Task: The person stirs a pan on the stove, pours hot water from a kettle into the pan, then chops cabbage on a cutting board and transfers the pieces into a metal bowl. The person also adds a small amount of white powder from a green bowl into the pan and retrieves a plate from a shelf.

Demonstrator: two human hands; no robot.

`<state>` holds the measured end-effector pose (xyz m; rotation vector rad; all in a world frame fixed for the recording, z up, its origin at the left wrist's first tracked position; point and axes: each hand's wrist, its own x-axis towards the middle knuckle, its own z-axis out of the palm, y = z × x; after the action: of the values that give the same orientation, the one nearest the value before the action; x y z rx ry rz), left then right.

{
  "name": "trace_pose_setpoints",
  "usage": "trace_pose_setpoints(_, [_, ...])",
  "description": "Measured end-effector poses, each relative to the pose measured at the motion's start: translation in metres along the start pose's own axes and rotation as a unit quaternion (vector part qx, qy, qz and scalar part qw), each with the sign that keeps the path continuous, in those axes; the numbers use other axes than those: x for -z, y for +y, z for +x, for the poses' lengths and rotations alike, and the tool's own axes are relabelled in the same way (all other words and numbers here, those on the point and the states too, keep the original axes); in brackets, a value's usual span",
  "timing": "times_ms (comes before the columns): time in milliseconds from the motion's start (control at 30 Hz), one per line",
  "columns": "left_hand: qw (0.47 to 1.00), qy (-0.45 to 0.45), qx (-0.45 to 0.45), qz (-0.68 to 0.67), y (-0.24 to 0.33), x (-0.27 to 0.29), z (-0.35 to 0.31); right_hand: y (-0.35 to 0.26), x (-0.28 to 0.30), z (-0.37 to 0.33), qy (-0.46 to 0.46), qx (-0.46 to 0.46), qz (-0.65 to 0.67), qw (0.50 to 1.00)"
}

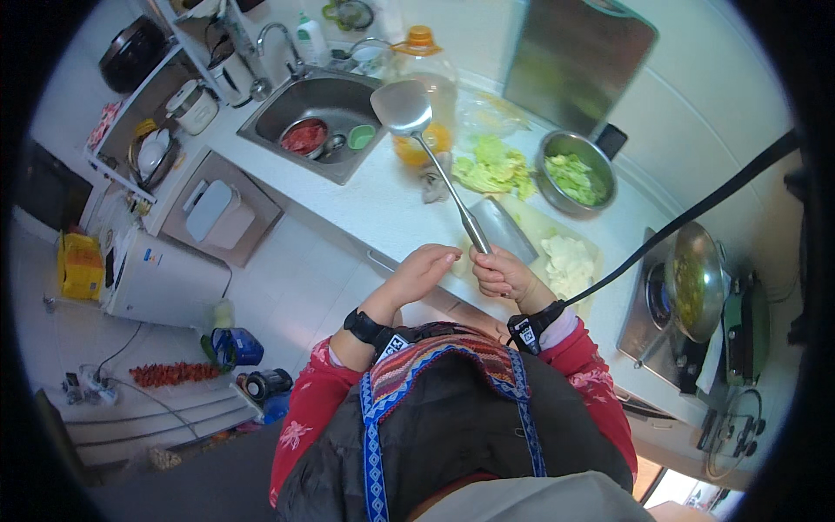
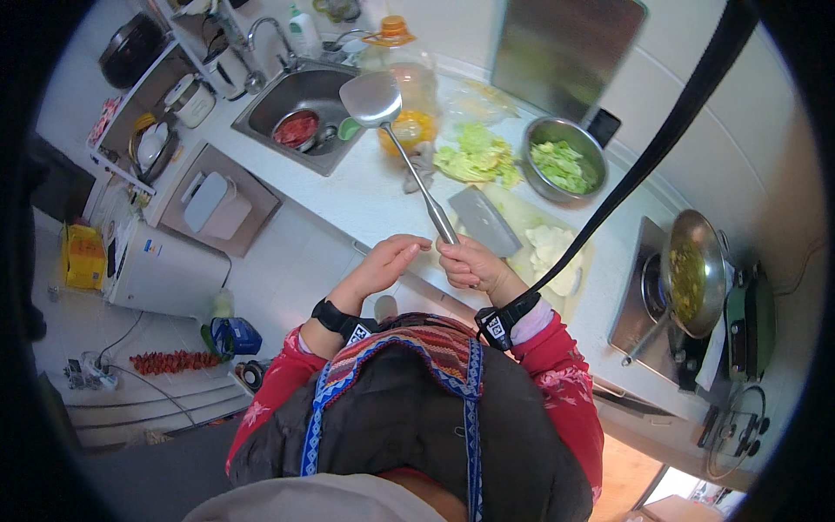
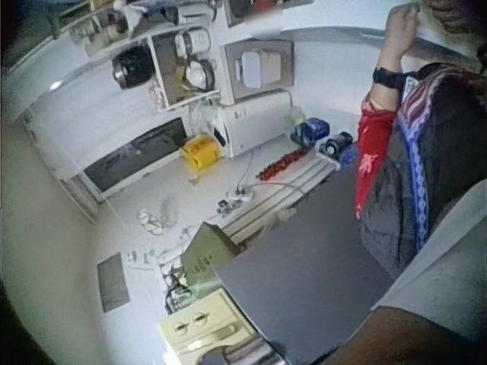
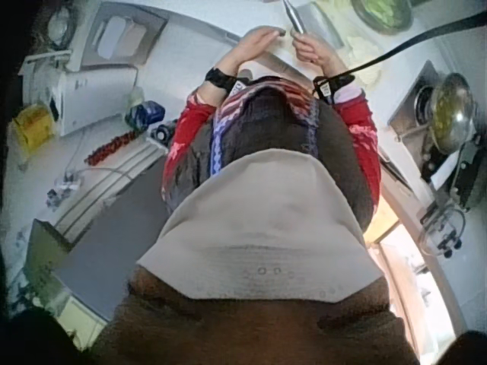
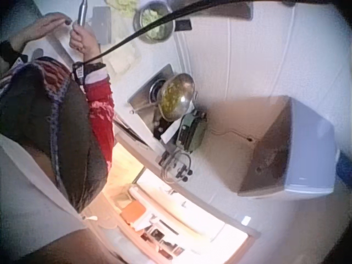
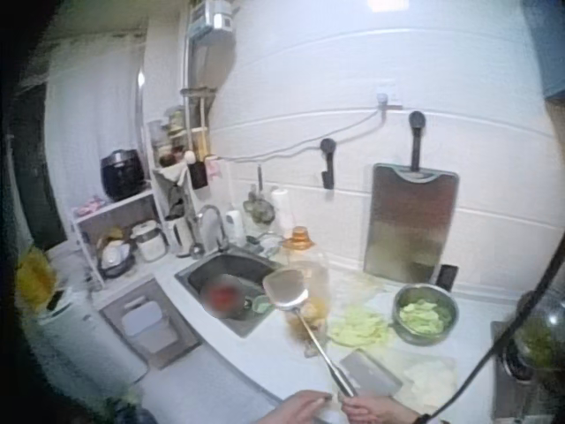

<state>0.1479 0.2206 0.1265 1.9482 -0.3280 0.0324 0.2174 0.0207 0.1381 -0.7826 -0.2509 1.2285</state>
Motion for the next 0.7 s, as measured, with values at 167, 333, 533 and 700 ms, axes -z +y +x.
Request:
trace_pose_setpoints(167, [0.998,0.047,-0.014,0.029,-0.035,0.062,0.003,0.003,-0.020,0.089,0.032,-0.021,0.001,0.999])
trace_pose_setpoints(333, [0.985,0.134,0.063,0.088,-0.070,0.140,-0.014,0.006,-0.028,0.157,-0.017,-0.013,0.054,0.998])
trace_pose_setpoints(533, [0.924,0.316,0.184,0.114,-0.114,0.218,-0.048,0.003,-0.029,0.186,-0.017,0.009,0.072,0.997])
trace_pose_setpoints(700, [0.825,0.465,0.283,0.151,-0.144,0.266,-0.085,-0.005,-0.007,0.201,-0.013,0.002,0.074,0.997])
